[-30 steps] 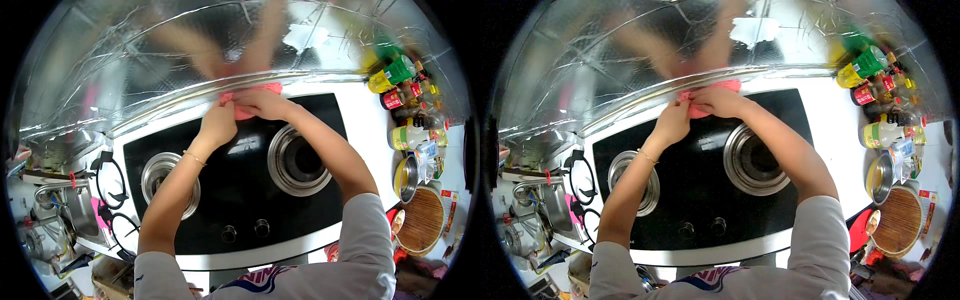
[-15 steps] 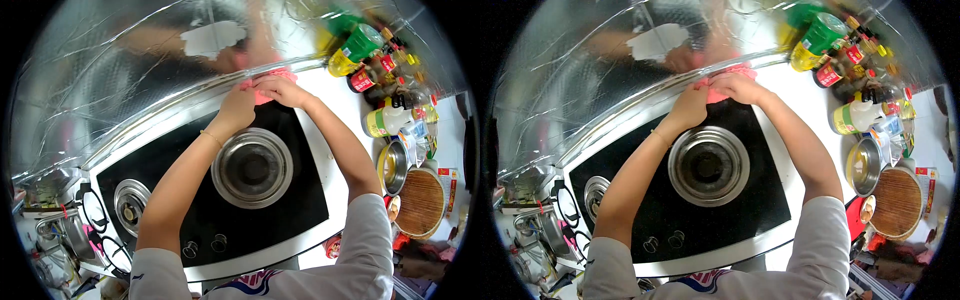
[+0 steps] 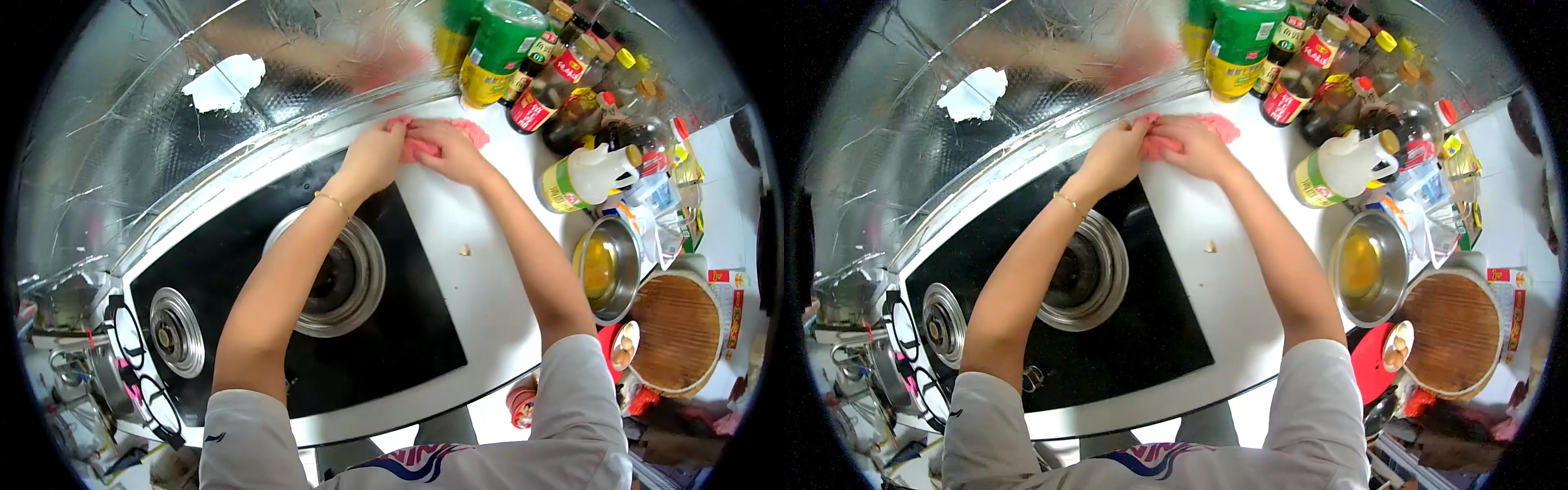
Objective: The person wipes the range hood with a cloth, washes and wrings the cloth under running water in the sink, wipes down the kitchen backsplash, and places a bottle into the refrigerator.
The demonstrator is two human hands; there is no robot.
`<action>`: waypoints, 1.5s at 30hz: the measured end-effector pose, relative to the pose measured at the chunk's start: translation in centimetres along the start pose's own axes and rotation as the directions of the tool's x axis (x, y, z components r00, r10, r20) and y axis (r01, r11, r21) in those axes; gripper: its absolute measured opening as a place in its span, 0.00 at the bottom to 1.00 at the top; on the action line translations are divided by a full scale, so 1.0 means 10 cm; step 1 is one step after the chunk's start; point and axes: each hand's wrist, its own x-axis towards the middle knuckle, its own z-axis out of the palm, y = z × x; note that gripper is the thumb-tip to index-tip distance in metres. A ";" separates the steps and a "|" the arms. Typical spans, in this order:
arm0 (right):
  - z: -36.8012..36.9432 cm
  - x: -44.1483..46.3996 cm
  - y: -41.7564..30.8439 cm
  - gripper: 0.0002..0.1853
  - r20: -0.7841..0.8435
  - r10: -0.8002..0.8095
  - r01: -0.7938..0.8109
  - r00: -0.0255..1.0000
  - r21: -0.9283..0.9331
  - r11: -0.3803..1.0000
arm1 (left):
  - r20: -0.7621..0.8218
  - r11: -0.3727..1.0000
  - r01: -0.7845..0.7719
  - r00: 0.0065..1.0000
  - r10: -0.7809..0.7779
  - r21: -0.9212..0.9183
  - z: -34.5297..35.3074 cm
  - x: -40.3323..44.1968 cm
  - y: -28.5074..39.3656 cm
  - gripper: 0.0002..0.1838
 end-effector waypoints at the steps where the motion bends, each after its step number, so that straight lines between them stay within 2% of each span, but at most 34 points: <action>1: -0.01 -0.07 -0.03 0.22 0.007 -0.012 0.012 1.000 0.000 1.000 | -0.011 1.000 0.009 1.000 -0.009 0.003 0.03 -0.04 0.06 0.20; 3: -0.01 -0.24 -0.14 0.21 -0.063 0.027 -0.029 0.998 -0.041 0.999 | 0.017 0.993 -0.068 0.998 0.067 0.096 0.06 -0.18 0.22 0.19; 5: -0.02 -0.46 -0.30 0.21 -0.052 0.043 -0.044 0.998 -0.014 0.999 | 0.051 0.988 -0.018 0.999 0.010 0.153 0.11 -0.32 0.42 0.19; 7: -0.03 -0.68 -0.46 0.19 -0.032 0.140 -0.140 0.990 -0.010 0.990 | 0.271 0.976 0.013 0.960 -0.074 0.219 0.06 -0.43 0.65 0.19; 10: -0.13 -0.88 -0.66 0.17 0.031 0.198 -0.198 0.980 -0.001 0.980 | 0.139 0.998 0.049 0.989 -0.055 0.050 0.08 -0.68 0.85 0.10; 11: -0.16 -0.85 -0.61 0.17 0.030 0.192 -0.192 0.981 -0.007 0.981 | 0.131 0.998 0.047 0.990 -0.053 0.051 0.08 -0.65 0.81 0.10; 13: -0.24 -0.74 -0.47 0.17 0.089 0.143 -0.151 0.986 0.093 0.984 | 0.131 0.958 0.162 0.982 -0.134 -0.239 -0.09 -0.52 0.80 0.08; 14: -0.27 -0.63 -0.39 0.17 0.015 0.133 -0.134 0.991 0.077 0.988 | 0.062 0.966 0.179 0.983 -0.171 -0.188 -0.18 -0.40 0.76 0.07; 15: -0.34 -0.39 -0.33 0.17 -0.064 0.112 -0.109 0.992 0.053 0.993 | -0.126 0.986 0.090 0.986 -0.108 -0.142 -0.20 -0.25 0.66 0.08; 16: -0.43 -0.12 -0.26 0.17 -0.128 0.064 -0.067 0.990 -0.022 0.998 | -0.230 0.992 0.035 0.971 -0.063 -0.123 -0.28 -0.07 0.62 0.09; 17: -0.46 0.08 -0.18 0.18 -0.182 0.015 -0.031 0.983 -0.088 0.996 | -0.259 0.992 0.098 0.959 -0.116 -0.083 -0.35 0.09 0.60 0.12; 18: -0.41 0.19 -0.09 0.18 -0.168 0.015 -0.029 0.986 -0.082 0.996 | -0.222 0.994 0.104 0.970 -0.095 0.032 -0.25 0.21 0.39 0.17; 20: -0.27 0.31 0.07 0.17 -0.109 0.016 -0.046 0.994 -0.275 0.960 | -0.152 0.992 0.110 0.983 -0.099 0.065 -0.01 0.29 0.12 0.13; 21: -0.16 0.30 0.11 0.17 -0.105 0.016 -0.045 0.994 -0.279 0.959 | -0.088 0.990 0.100 0.992 -0.091 0.099 0.12 0.32 0.04 0.09; 22: -0.03 0.28 0.15 0.17 -0.137 0.053 -0.096 0.989 -0.327 0.940 | -0.167 0.991 0.095 0.983 -0.079 0.090 0.22 0.32 0.01 0.08; 23: 0.06 0.26 0.21 0.17 -0.172 0.087 -0.147 0.981 -0.373 0.916 | -0.170 0.992 0.096 0.982 -0.081 0.082 0.32 0.35 -0.03 0.08; 25: 0.07 0.24 0.28 0.18 -0.174 0.074 -0.135 0.982 -0.371 0.919 | -0.264 0.983 0.091 0.964 -0.046 0.160 0.40 0.35 0.02 0.08; 26: 0.06 0.24 0.30 0.18 -0.182 0.049 -0.114 0.982 -0.369 0.922 | -0.258 0.985 0.088 0.965 -0.047 0.149 0.41 0.37 0.04 0.08; 27: 0.05 0.22 0.32 0.18 -0.177 0.057 -0.120 0.983 -0.373 0.920 | -0.203 0.981 0.117 0.976 -0.084 0.155 0.39 0.40 0.06 0.07; 29: -0.02 0.21 0.32 0.20 -0.073 0.129 -0.143 0.989 -0.240 0.960 | -0.149 0.976 0.144 0.982 -0.120 0.164 0.36 0.39 0.12 0.07; 31: -0.03 0.01 0.24 0.20 -0.074 0.122 -0.136 0.990 -0.240 0.961 | -0.021 0.974 0.208 0.977 -0.210 -0.095 0.37 0.31 0.15 0.08; 32: -0.01 -0.14 0.17 0.21 -0.065 0.117 -0.129 0.991 -0.235 0.963 | -0.131 0.995 -0.049 0.990 0.060 0.084 0.35 0.15 0.20 0.09; 33: -0.02 -0.26 0.03 0.21 -0.064 0.116 -0.128 0.991 -0.237 0.963 | -0.134 0.995 -0.049 0.989 0.060 0.083 0.29 0.03 0.28 0.09; 35: -0.06 -0.56 -0.31 0.22 -0.090 0.220 -0.234 0.971 -0.202 0.951 | 0.090 0.998 -0.047 0.995 0.042 0.050 0.19 -0.18 0.46 0.11; 39: -0.08 -0.96 -0.72 0.23 -0.072 0.283 -0.292 0.956 -0.190 0.937 | 0.213 0.996 -0.087 0.974 0.080 0.027 0.16 -0.49 0.70 0.12; 41: -0.08 -1.11 -0.91 0.23 -0.064 0.366 -0.372 0.928 -0.139 0.918 | 0.288 0.993 -0.117 0.951 0.117 -0.015 0.10 -0.61 0.82 0.13; 43: -0.07 -1.24 -1.02 0.22 -0.073 0.388 -0.394 0.919 -0.134 0.909 | 0.337 0.994 -0.103 0.936 0.104 -0.019 -0.03 -0.61 0.91 0.14; 45: -0.08 -1.26 -1.04 0.22 -0.088 0.402 -0.411 0.911 -0.135 0.902 | 0.464 0.995 0.058 0.886 -0.013 -0.084 -0.20 -0.51 0.98 0.13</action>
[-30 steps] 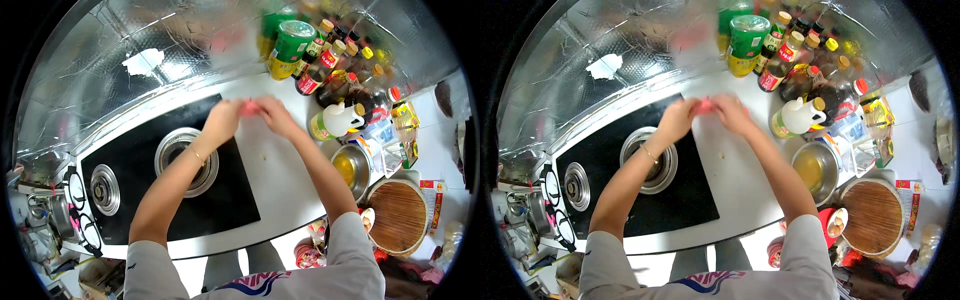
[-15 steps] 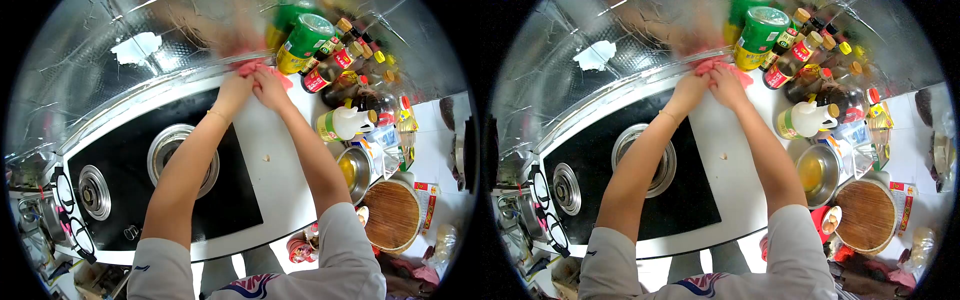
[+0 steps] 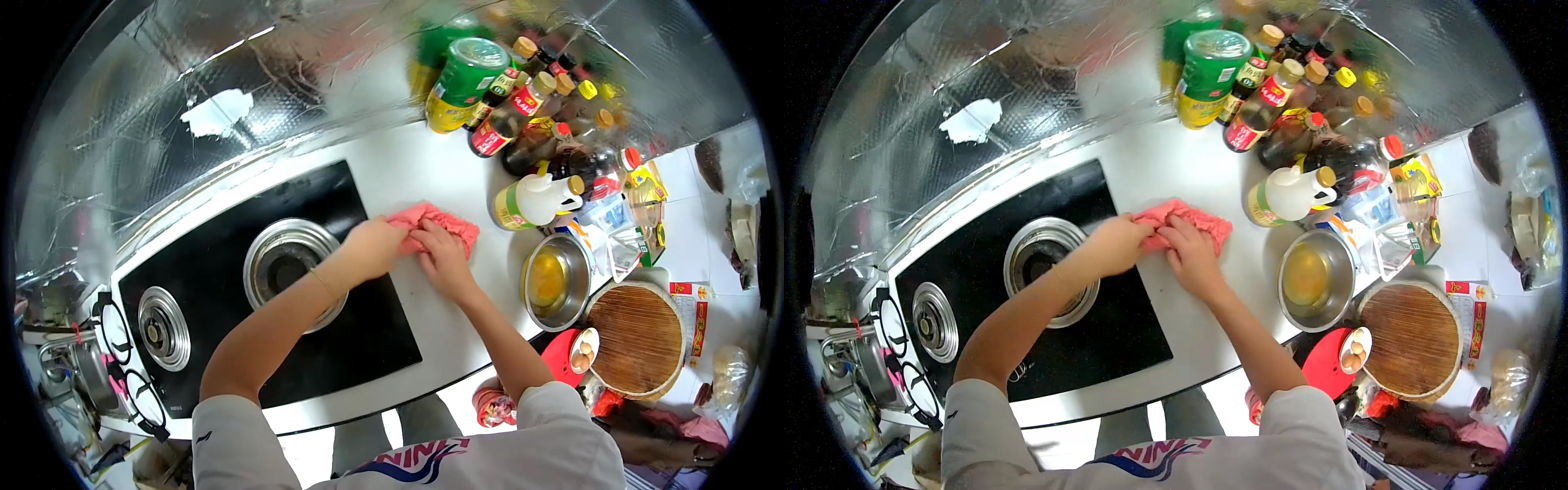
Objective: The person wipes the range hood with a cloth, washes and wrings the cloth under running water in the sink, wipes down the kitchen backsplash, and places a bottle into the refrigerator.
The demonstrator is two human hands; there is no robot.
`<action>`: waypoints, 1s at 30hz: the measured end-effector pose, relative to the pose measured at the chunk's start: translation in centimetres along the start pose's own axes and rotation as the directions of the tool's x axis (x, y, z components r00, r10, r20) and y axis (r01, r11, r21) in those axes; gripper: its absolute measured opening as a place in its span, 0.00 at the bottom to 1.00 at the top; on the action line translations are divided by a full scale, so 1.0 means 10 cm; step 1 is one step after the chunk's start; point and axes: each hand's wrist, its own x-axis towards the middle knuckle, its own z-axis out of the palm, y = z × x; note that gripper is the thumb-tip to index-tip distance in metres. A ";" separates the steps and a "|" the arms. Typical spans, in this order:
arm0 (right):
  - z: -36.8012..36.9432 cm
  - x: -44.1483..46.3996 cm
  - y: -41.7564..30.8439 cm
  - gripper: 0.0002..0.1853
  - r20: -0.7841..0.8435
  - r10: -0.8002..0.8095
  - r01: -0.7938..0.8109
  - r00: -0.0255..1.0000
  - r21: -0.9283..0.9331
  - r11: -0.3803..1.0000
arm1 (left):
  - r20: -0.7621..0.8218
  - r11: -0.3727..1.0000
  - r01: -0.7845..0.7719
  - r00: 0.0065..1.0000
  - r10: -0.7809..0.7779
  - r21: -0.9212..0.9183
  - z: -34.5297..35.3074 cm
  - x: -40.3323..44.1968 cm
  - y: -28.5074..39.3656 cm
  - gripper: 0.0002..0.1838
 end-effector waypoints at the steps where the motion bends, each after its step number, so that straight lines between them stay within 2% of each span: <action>1: 0.00 0.01 0.00 0.22 0.000 0.009 -0.009 1.000 0.010 1.000 | 0.136 0.990 0.040 0.990 -0.021 -0.139 -0.20 0.12 -0.01 0.15; 2: 0.00 0.01 0.01 0.22 0.007 0.017 -0.017 1.000 0.021 1.000 | -0.038 0.985 0.047 0.998 -0.054 -0.166 -0.08 0.30 -0.24 0.17; 3: -0.01 0.02 0.02 0.22 0.007 0.017 -0.017 1.000 0.019 1.000 | 0.008 0.901 0.265 0.960 -0.279 -0.344 -0.28 0.43 -0.19 0.18; 4: -0.02 0.05 0.04 0.22 0.029 0.020 -0.021 0.999 0.064 0.998 | -0.267 0.960 0.200 0.931 -0.249 -0.198 -0.27 0.63 -0.23 0.20; 5: -0.03 0.07 0.06 0.22 0.048 0.022 -0.027 0.999 0.109 0.994 | -0.461 0.966 0.069 0.869 -0.182 -0.251 -0.27 0.85 -0.31 0.27; 7: -0.05 0.10 0.07 0.22 0.046 0.022 -0.027 0.999 0.129 0.991 | -0.701 0.916 -0.117 0.684 -0.205 -0.383 -0.34 1.28 -0.21 0.39; 8: -0.04 0.09 0.06 0.21 0.056 0.019 -0.028 0.998 0.154 0.988 | -0.701 0.917 -0.121 0.685 -0.201 -0.381 -0.36 1.43 -0.12 0.39; 10: 0.02 0.07 0.11 0.21 0.040 0.026 -0.034 0.999 0.205 0.978 | -0.756 0.814 -0.282 0.598 -0.264 -0.508 -0.47 1.64 0.10 0.44; 11: 0.05 0.05 0.13 0.20 0.027 0.034 -0.040 0.999 0.259 0.965 | -0.756 0.812 -0.283 0.599 -0.265 -0.510 -0.46 1.74 0.10 0.44; 13: 0.10 0.01 0.15 0.20 0.013 0.041 -0.043 0.999 0.264 0.963 | -0.840 0.861 -0.221 0.423 -0.339 -0.458 -0.40 1.90 0.08 0.41; 14: 0.12 0.00 0.17 0.20 0.002 0.046 -0.045 0.999 0.272 0.961 | -0.841 0.862 -0.222 0.424 -0.335 -0.455 -0.37 1.96 0.06 0.41; 16: 0.05 0.03 0.06 0.20 -0.018 0.054 -0.049 0.998 0.222 0.974 | -0.795 0.907 -0.013 0.486 -0.363 -0.421 -0.42 1.92 0.08 0.38; 17: 0.03 0.02 0.02 0.20 -0.032 0.063 -0.056 0.998 0.169 0.984 | -0.793 0.909 -0.008 0.492 -0.360 -0.418 -0.44 1.89 0.08 0.38; 19: 0.06 0.04 0.04 0.18 -0.069 0.054 -0.039 0.996 0.195 0.980 | -0.716 0.756 -0.299 0.628 -0.303 -0.583 -0.47 1.84 -0.01 0.35; 21: 0.09 0.09 0.08 0.17 -0.108 0.037 -0.013 0.993 0.214 0.977 | -0.717 0.724 -0.329 0.621 -0.318 -0.607 -0.43 1.74 -0.03 0.33; 23: 0.10 0.18 0.12 0.14 -0.239 0.027 0.032 0.971 0.239 0.970 | -0.723 0.694 -0.361 0.605 -0.334 -0.623 -0.43 1.59 -0.08 0.32; 24: 0.10 0.23 0.13 0.14 -0.239 0.025 0.035 0.971 0.244 0.969 | -0.693 0.666 -0.352 0.628 -0.353 -0.658 -0.45 1.48 -0.12 0.30; 26: 0.06 0.34 0.12 0.12 -0.392 0.251 -0.131 0.885 0.309 0.942 | -0.660 0.642 -0.332 0.652 -0.373 -0.691 -0.50 1.21 -0.22 0.28; 27: -0.02 0.43 0.09 0.12 -0.389 0.255 -0.132 0.885 0.316 0.939 | -0.663 0.652 -0.332 0.657 -0.359 -0.682 -0.56 1.05 -0.24 0.28; 29: -0.21 0.70 0.05 0.13 -0.531 0.313 -0.233 0.787 0.215 0.949 | -0.673 0.651 -0.350 0.655 -0.343 -0.673 -0.70 0.72 -0.25 0.27; 30: -0.22 0.86 0.11 0.13 -0.531 0.311 -0.227 0.788 0.219 0.949 | -0.681 0.643 -0.368 0.649 -0.339 -0.671 -0.77 0.56 -0.23 0.26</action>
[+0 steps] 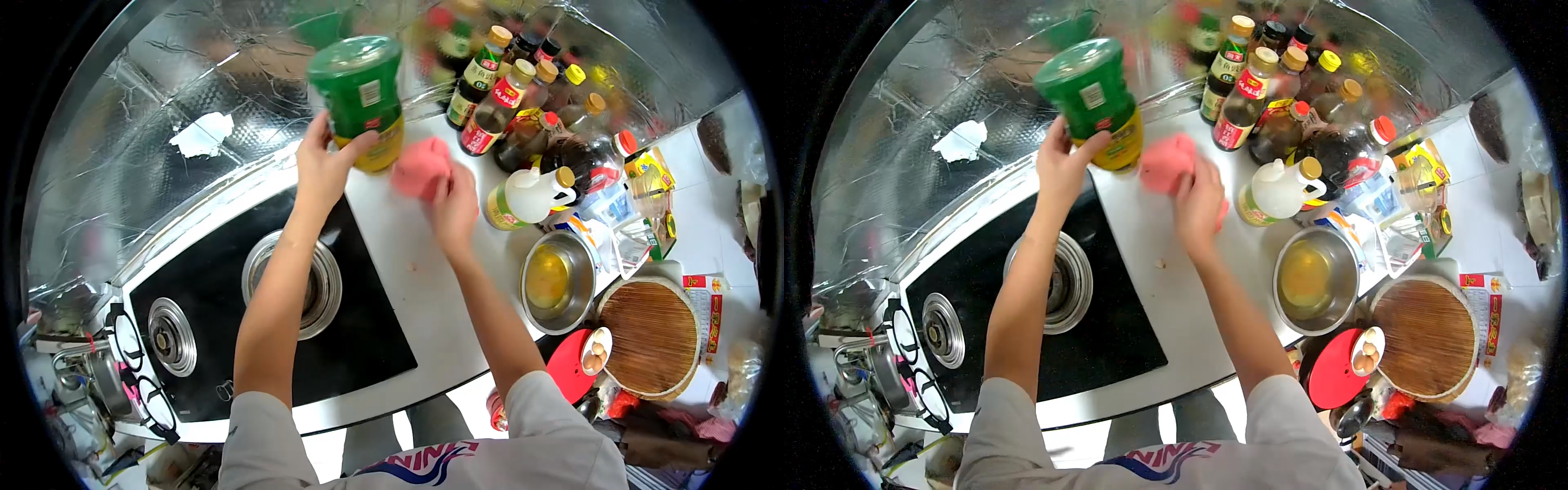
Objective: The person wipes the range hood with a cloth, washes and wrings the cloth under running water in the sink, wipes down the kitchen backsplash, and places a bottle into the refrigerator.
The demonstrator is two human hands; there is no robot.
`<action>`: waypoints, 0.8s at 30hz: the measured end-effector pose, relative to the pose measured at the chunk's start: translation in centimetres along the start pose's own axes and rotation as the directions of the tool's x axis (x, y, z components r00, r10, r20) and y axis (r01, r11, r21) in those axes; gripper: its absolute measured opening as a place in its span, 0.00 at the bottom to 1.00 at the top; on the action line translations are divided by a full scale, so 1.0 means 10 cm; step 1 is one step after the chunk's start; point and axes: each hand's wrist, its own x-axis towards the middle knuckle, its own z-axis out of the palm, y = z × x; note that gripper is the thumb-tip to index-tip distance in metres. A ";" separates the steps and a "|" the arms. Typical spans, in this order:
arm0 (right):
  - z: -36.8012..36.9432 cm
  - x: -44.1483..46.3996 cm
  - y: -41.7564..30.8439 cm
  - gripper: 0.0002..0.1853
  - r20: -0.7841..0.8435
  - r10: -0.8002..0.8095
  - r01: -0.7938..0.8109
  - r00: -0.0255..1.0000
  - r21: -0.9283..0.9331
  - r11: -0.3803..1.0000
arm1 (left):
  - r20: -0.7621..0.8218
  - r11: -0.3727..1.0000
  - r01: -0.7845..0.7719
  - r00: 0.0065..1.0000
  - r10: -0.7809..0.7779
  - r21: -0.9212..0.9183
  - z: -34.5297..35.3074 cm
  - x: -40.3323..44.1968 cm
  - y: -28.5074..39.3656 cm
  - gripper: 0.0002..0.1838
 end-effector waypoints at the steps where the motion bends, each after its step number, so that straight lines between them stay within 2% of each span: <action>1: 0.10 0.15 0.03 0.13 -0.073 -0.053 0.050 0.996 -0.045 0.998 | -0.020 0.999 -0.015 1.000 0.014 -0.040 -0.09 -0.08 0.10 0.24; 2: 0.20 0.30 0.06 0.14 -0.143 -0.109 0.096 0.984 -0.094 0.991 | -0.043 0.998 -0.007 0.999 0.004 -0.070 -0.19 -0.15 0.12 0.24; 6: 0.77 0.76 0.42 0.15 -0.141 -0.128 0.102 0.982 -0.175 0.979 | -0.046 0.989 0.095 0.994 -0.101 -0.112 -0.42 -0.39 0.36 0.22; 8: 1.00 0.81 0.62 0.18 0.008 -0.189 0.171 0.982 -0.460 0.871 | -0.033 0.982 0.151 0.987 -0.156 -0.115 -0.48 -0.47 0.38 0.22; 10: 0.98 0.81 0.62 0.19 -0.001 -0.202 0.179 0.979 -0.460 0.870 | -0.035 0.971 0.178 0.982 -0.186 -0.161 -0.49 -0.56 0.39 0.21; 11: 0.90 0.82 0.62 0.18 0.170 -0.113 0.168 0.979 -0.356 0.919 | -0.027 0.968 0.201 0.978 -0.207 -0.150 -0.51 -0.58 0.37 0.22; 12: 0.82 0.81 0.62 0.18 0.348 -0.043 0.137 0.937 -0.251 0.958 | -0.027 0.968 0.201 0.978 -0.207 -0.153 -0.50 -0.59 0.35 0.22; 13: 0.73 0.73 0.56 0.18 0.360 -0.054 0.153 0.931 -0.254 0.955 | -0.034 0.955 0.202 0.976 -0.215 -0.219 -0.47 -0.62 0.36 0.22; 15: 0.52 0.39 0.51 0.19 0.439 -0.358 0.382 0.824 0.034 0.923 | -0.047 0.939 0.226 0.968 -0.245 -0.258 -0.44 -0.66 0.37 0.23; 17: 0.32 0.15 0.45 0.22 0.517 -0.408 0.424 0.752 0.094 0.901 | -0.063 0.946 0.206 0.972 -0.228 -0.251 -0.44 -0.67 0.36 0.23; 20: 0.07 -0.27 0.37 0.24 0.599 -0.396 0.417 0.696 0.111 0.902 | -0.073 0.949 0.167 0.978 -0.193 -0.269 -0.40 -0.69 0.40 0.23; 24: -0.24 -0.64 0.16 0.25 0.626 -0.371 0.372 0.686 0.137 0.918 | -0.049 0.954 0.152 0.984 -0.170 -0.257 -0.31 -0.75 0.53 0.22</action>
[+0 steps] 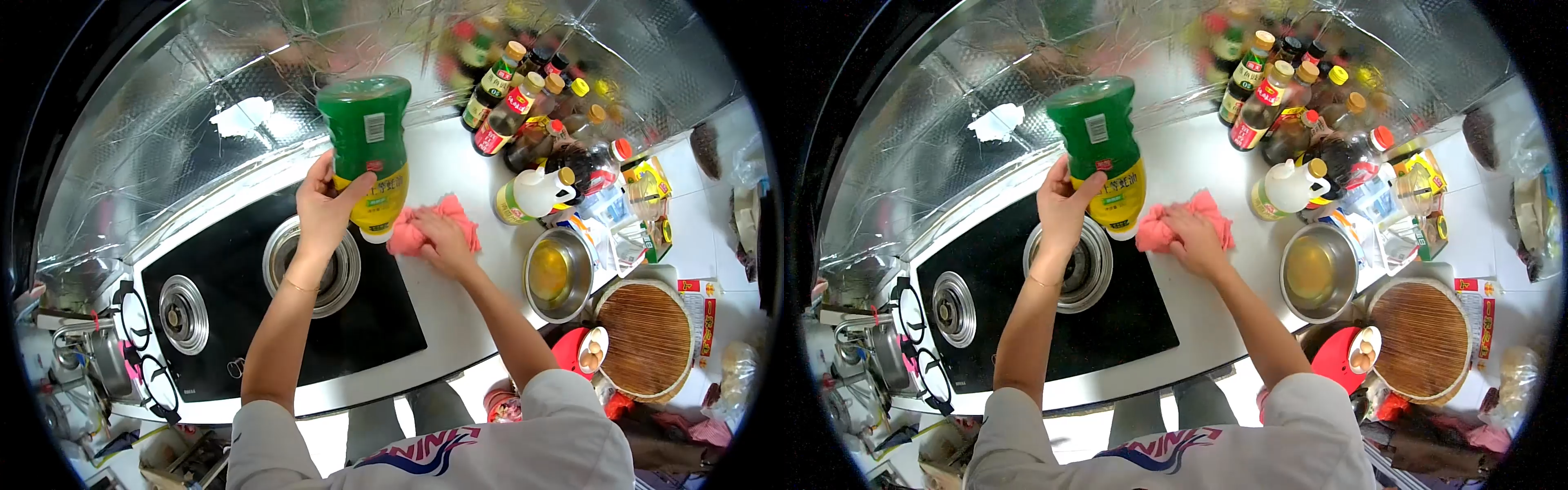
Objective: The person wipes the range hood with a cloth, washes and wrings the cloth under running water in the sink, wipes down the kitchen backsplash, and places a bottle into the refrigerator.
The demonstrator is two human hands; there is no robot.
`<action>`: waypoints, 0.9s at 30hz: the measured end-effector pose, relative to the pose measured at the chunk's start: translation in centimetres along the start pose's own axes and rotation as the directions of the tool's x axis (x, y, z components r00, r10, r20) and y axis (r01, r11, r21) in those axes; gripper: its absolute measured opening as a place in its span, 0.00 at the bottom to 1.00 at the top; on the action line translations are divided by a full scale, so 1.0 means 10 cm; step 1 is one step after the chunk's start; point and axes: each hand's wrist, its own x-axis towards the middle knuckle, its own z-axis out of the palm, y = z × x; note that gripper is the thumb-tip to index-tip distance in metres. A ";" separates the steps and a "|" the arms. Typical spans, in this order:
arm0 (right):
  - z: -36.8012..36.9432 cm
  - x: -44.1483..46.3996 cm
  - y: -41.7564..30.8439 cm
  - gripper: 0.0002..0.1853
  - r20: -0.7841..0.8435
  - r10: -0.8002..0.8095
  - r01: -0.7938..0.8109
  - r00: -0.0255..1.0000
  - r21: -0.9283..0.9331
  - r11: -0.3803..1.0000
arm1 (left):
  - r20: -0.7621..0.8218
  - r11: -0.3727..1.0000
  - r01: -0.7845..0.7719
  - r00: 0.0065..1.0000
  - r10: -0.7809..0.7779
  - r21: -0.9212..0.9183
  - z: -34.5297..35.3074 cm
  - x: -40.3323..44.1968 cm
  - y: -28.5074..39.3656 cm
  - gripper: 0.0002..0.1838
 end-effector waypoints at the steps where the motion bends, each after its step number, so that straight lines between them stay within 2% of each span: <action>1: -0.01 -0.06 -0.06 0.26 0.005 0.032 -0.032 0.999 0.091 0.995 | 0.022 1.000 0.012 1.000 -0.013 0.012 0.03 -0.03 0.04 0.22; 2: -0.02 -0.09 -0.10 0.26 0.013 0.063 -0.065 0.998 0.182 0.981 | 0.018 1.000 0.008 1.000 -0.008 0.014 0.05 -0.06 0.05 0.22; 3: -0.10 -0.09 -0.16 0.26 0.016 0.055 -0.057 0.998 0.182 0.982 | 0.046 1.000 0.025 0.999 -0.025 -0.001 0.06 -0.08 0.05 0.21; 6: -0.57 0.09 -0.44 0.29 -0.013 0.300 -0.233 0.954 0.598 0.767 | 0.066 0.999 0.036 0.997 -0.036 -0.007 0.14 -0.19 0.15 0.21; 7: -0.72 0.18 -0.52 0.32 -0.080 0.179 -0.129 0.981 0.428 0.895 | 0.085 0.999 0.049 0.995 -0.049 -0.006 0.17 -0.24 0.19 0.21; 8: -0.81 0.27 -0.62 0.32 -0.079 0.168 -0.119 0.983 0.430 0.895 | 0.105 0.998 0.060 0.993 -0.059 -0.006 0.19 -0.29 0.24 0.21; 10: -0.87 0.40 -0.87 0.31 0.076 0.138 -0.156 0.988 0.567 0.809 | 0.102 0.998 0.056 0.993 -0.056 0.005 0.22 -0.39 0.28 0.22; 11: -0.84 0.45 -0.97 0.31 0.149 0.164 -0.219 0.975 0.769 0.601 | 0.100 0.998 0.065 0.993 -0.063 -0.014 0.24 -0.46 0.33 0.23; 12: -0.87 0.48 -1.03 0.31 0.154 0.137 -0.206 0.979 0.772 0.602 | 0.094 0.997 0.069 0.993 -0.066 -0.029 0.24 -0.51 0.38 0.23; 13: -0.88 0.51 -1.11 0.31 0.218 0.166 -0.272 0.962 0.836 0.477 | 0.070 0.998 0.044 0.997 -0.041 -0.052 0.23 -0.58 0.45 0.23; 14: -0.88 0.51 -1.19 0.31 0.295 0.186 -0.343 0.937 0.876 0.339 | 0.073 1.000 0.015 0.997 -0.016 0.020 0.17 -0.66 0.51 0.19; 16: -0.80 0.50 -1.35 0.31 0.309 0.129 -0.334 0.942 0.878 0.342 | 0.027 0.997 0.072 0.997 -0.073 0.033 0.00 -0.80 0.63 0.16; 17: -0.80 0.47 -1.49 0.30 0.338 0.095 -0.351 0.936 0.888 0.297 | 0.026 0.991 0.038 0.999 -0.041 0.127 -0.14 -0.89 0.67 0.18; 18: -0.78 0.47 -1.63 0.29 0.366 0.057 -0.368 0.929 0.895 0.253 | 0.026 0.975 0.005 1.000 -0.011 0.221 -0.27 -0.99 0.74 0.20; 19: -0.67 0.46 -1.70 0.28 0.367 0.005 -0.357 0.930 0.901 0.245 | 0.008 0.974 0.040 0.999 -0.043 0.224 -0.34 -1.14 0.87 0.26; 23: -0.40 0.41 -2.28 0.28 0.319 -0.142 -0.285 0.937 0.933 0.220 | -0.161 0.974 0.055 0.987 -0.019 0.220 -0.62 -1.79 1.31 0.31; 24: -0.36 0.40 -2.48 0.28 0.333 -0.186 -0.292 0.924 0.931 0.217 | -0.232 0.973 0.006 0.971 0.049 0.230 -0.67 -1.96 1.43 0.31; 27: -0.20 0.27 -3.06 0.30 0.424 -0.304 -0.394 0.853 0.905 0.157 | -0.463 0.982 -0.026 0.879 0.111 0.185 -1.02 -2.61 1.61 0.23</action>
